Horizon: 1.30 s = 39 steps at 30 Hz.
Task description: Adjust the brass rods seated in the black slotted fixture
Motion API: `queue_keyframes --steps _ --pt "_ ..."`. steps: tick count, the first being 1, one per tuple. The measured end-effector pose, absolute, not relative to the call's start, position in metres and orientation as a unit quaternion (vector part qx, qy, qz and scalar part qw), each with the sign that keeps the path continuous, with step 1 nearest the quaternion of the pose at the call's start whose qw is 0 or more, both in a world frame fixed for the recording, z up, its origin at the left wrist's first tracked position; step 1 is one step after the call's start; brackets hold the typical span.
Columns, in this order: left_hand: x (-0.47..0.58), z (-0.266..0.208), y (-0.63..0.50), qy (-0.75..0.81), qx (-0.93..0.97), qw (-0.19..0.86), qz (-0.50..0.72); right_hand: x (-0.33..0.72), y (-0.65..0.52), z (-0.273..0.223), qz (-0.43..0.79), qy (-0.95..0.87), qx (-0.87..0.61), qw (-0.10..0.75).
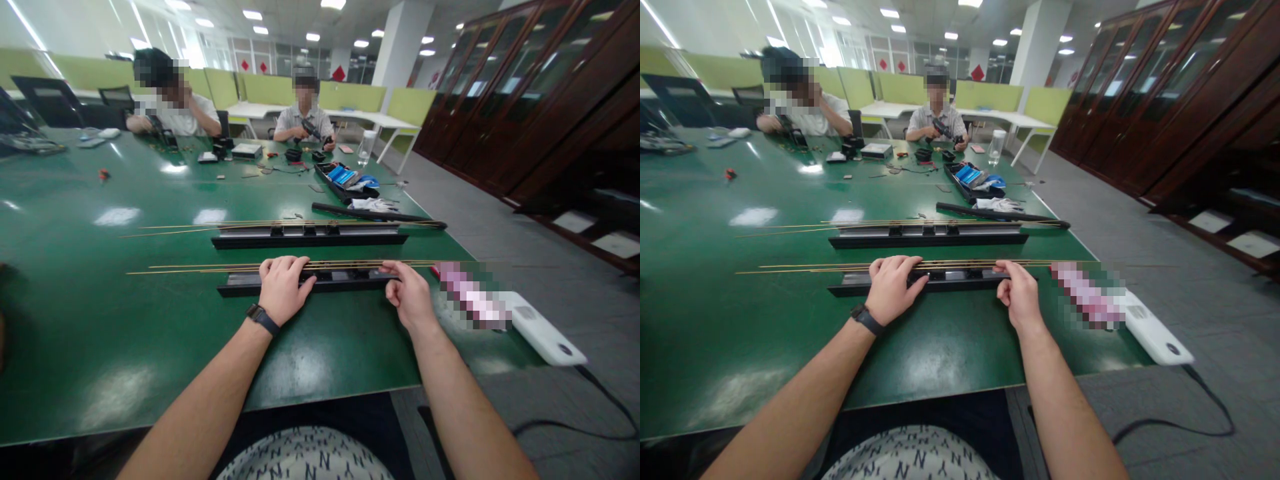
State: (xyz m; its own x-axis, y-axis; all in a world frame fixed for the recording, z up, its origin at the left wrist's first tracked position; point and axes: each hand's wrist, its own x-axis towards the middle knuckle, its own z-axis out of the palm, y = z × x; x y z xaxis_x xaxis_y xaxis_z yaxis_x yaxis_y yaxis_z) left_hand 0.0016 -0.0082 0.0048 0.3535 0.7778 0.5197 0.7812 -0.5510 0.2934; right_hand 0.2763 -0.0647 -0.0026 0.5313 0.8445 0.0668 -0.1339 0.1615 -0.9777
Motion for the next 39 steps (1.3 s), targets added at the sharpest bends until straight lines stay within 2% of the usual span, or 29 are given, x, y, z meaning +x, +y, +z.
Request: queue_keyframes --steps 4,12,19,27,34,39 --pt "0.0014 0.0042 -0.0078 -0.474 -0.822 0.002 -0.316 0.2729 -0.0670 -0.0017 0.390 -0.364 -0.528 0.661" --pt "0.0013 0.0052 -0.0082 -0.472 -0.824 0.004 -0.315 0.2773 -0.0645 -0.0035 0.341 -0.317 -0.547 0.695" --pt "0.0018 0.0052 -0.0080 -0.472 -0.823 0.007 -0.317 0.2743 -0.0666 -0.0041 0.380 -0.364 -0.529 0.665" --pt "0.0014 0.0050 -0.0085 -0.473 -0.822 0.000 -0.318 0.2787 -0.0637 -0.0049 0.338 -0.316 -0.546 0.698" --pt "0.0020 0.0049 -0.0088 -0.472 -0.822 0.004 -0.319 0.2743 -0.0664 -0.0051 0.378 -0.368 -0.531 0.663" --pt "0.0020 0.0049 -0.0086 -0.474 -0.822 0.003 -0.317 0.2768 -0.0643 -0.0046 0.346 -0.328 -0.539 0.694"
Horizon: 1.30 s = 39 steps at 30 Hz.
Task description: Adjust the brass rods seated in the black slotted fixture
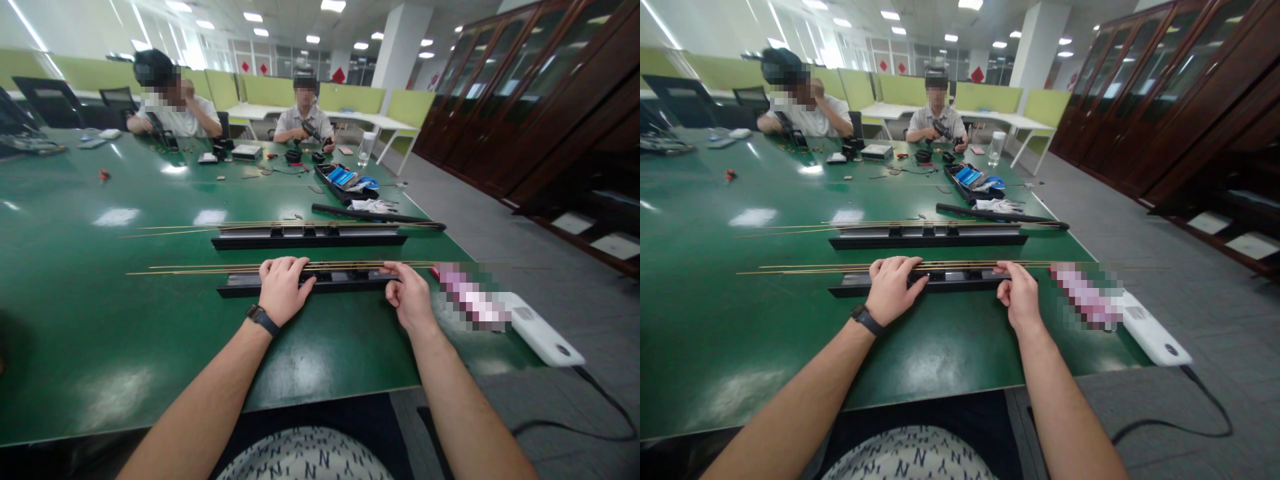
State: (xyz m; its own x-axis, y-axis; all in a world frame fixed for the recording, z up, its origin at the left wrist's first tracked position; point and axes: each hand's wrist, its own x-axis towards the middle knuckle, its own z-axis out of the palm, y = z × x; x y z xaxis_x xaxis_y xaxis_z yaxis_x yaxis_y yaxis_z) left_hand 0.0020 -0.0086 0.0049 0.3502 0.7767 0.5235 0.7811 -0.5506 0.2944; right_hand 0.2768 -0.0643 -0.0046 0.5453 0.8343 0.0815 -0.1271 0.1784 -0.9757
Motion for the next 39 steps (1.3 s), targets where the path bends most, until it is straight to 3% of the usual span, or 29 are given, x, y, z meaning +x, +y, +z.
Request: queue_keyframes --steps 10,17,24,31,39 --pt "0.0020 0.0057 -0.0088 -0.476 -0.821 -0.005 -0.316 0.2711 -0.0681 -0.0012 0.380 -0.372 -0.534 0.657" --pt "0.0015 0.0062 -0.0093 -0.478 -0.821 -0.006 -0.313 0.2763 -0.0653 -0.0027 0.346 -0.332 -0.544 0.688" --pt "0.0018 0.0058 -0.0089 -0.476 -0.822 0.000 -0.312 0.2713 -0.0688 -0.0026 0.397 -0.386 -0.523 0.648" --pt "0.0017 0.0061 -0.0088 -0.477 -0.822 -0.001 -0.310 0.2756 -0.0662 -0.0026 0.355 -0.332 -0.538 0.689" --pt "0.0016 0.0062 -0.0088 -0.477 -0.822 -0.005 -0.312 0.2714 -0.0688 -0.0021 0.398 -0.385 -0.523 0.648"
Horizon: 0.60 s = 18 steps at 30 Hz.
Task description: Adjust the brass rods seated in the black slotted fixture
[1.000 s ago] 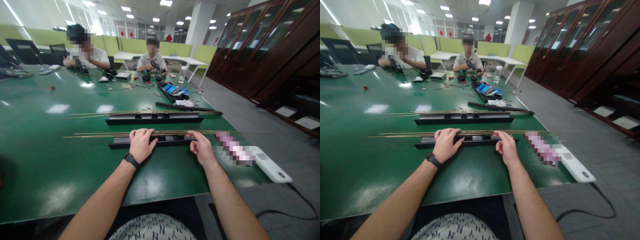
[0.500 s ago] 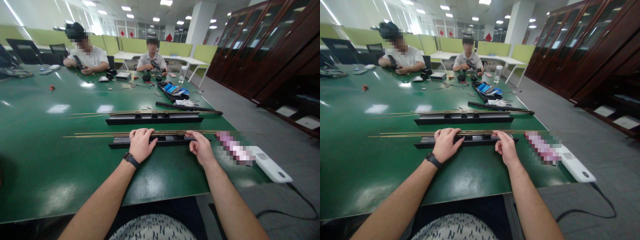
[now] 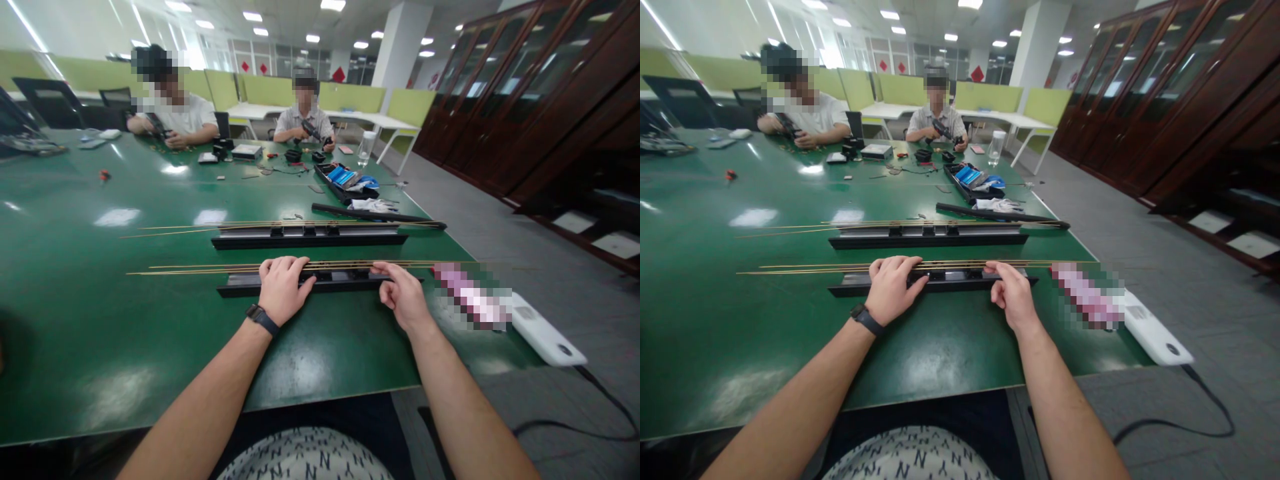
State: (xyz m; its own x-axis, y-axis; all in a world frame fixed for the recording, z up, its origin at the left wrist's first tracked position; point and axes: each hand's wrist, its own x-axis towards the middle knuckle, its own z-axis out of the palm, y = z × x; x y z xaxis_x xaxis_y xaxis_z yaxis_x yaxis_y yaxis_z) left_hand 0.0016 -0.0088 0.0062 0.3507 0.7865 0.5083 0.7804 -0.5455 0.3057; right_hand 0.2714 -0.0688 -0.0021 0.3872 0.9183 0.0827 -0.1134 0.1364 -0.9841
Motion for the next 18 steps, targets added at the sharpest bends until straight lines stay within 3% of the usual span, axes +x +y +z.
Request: queue_keyframes --steps 18 --pt "0.0015 0.0057 -0.0085 0.477 0.822 0.004 0.311 0.2749 -0.0659 -0.0024 0.365 -0.341 -0.534 0.683"
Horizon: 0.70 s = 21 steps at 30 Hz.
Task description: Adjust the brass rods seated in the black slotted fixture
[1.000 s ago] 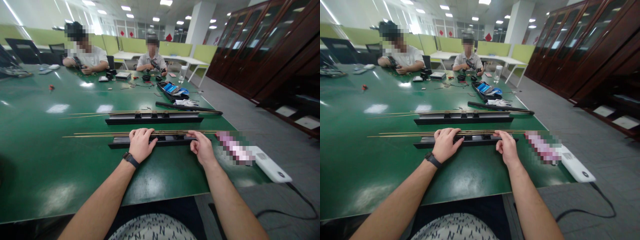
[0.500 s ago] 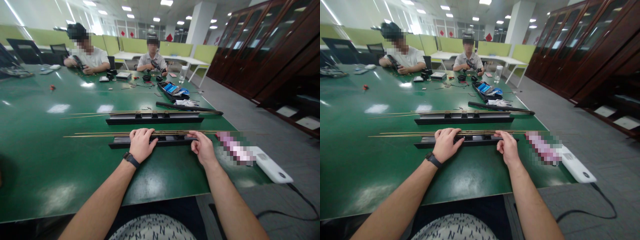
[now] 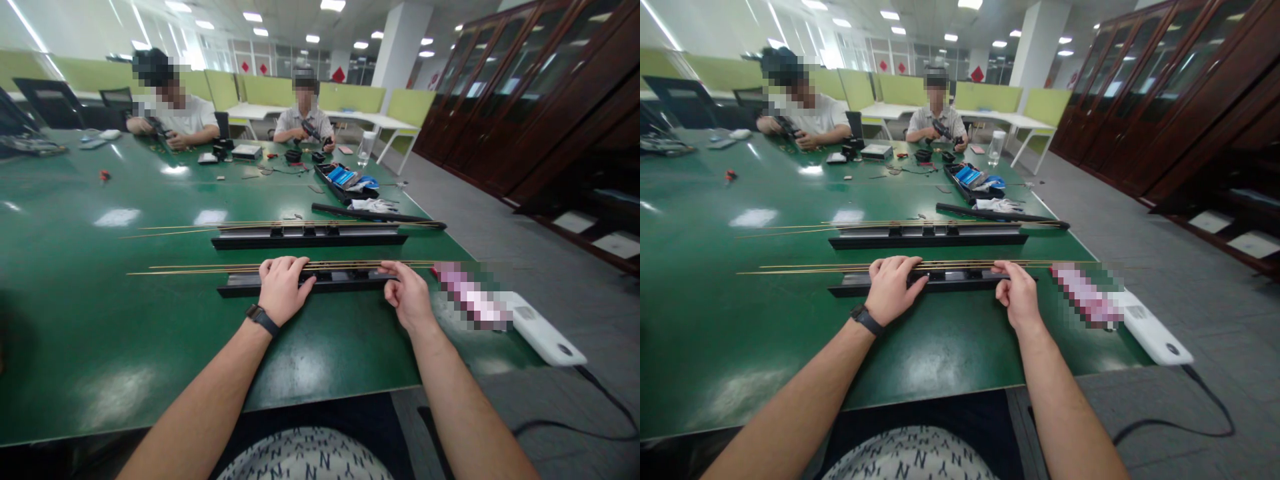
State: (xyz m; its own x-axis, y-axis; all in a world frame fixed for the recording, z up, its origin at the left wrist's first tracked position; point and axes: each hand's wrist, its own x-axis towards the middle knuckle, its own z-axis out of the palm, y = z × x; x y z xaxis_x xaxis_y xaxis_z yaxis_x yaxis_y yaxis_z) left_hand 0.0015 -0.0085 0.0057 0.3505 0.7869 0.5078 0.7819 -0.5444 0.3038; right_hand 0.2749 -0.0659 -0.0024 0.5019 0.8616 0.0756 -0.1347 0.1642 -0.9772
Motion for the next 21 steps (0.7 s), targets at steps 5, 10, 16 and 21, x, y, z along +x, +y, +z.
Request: queue_keyframes --steps 5,10,16,21 --pt "0.0015 0.0050 -0.0085 0.477 0.821 0.002 0.314 0.2738 -0.0675 -0.0011 0.375 -0.358 -0.525 0.675" --pt "0.0023 0.0060 -0.0088 0.474 0.822 0.004 0.315 0.2722 -0.0685 -0.0017 0.391 -0.376 -0.517 0.662" --pt "0.0014 0.0058 -0.0089 0.474 0.822 0.004 0.315 0.2756 -0.0657 -0.0033 0.362 -0.335 -0.534 0.686" --pt "0.0011 0.0055 -0.0089 0.472 0.823 0.003 0.316 0.2739 -0.0673 -0.0026 0.384 -0.366 -0.520 0.670"
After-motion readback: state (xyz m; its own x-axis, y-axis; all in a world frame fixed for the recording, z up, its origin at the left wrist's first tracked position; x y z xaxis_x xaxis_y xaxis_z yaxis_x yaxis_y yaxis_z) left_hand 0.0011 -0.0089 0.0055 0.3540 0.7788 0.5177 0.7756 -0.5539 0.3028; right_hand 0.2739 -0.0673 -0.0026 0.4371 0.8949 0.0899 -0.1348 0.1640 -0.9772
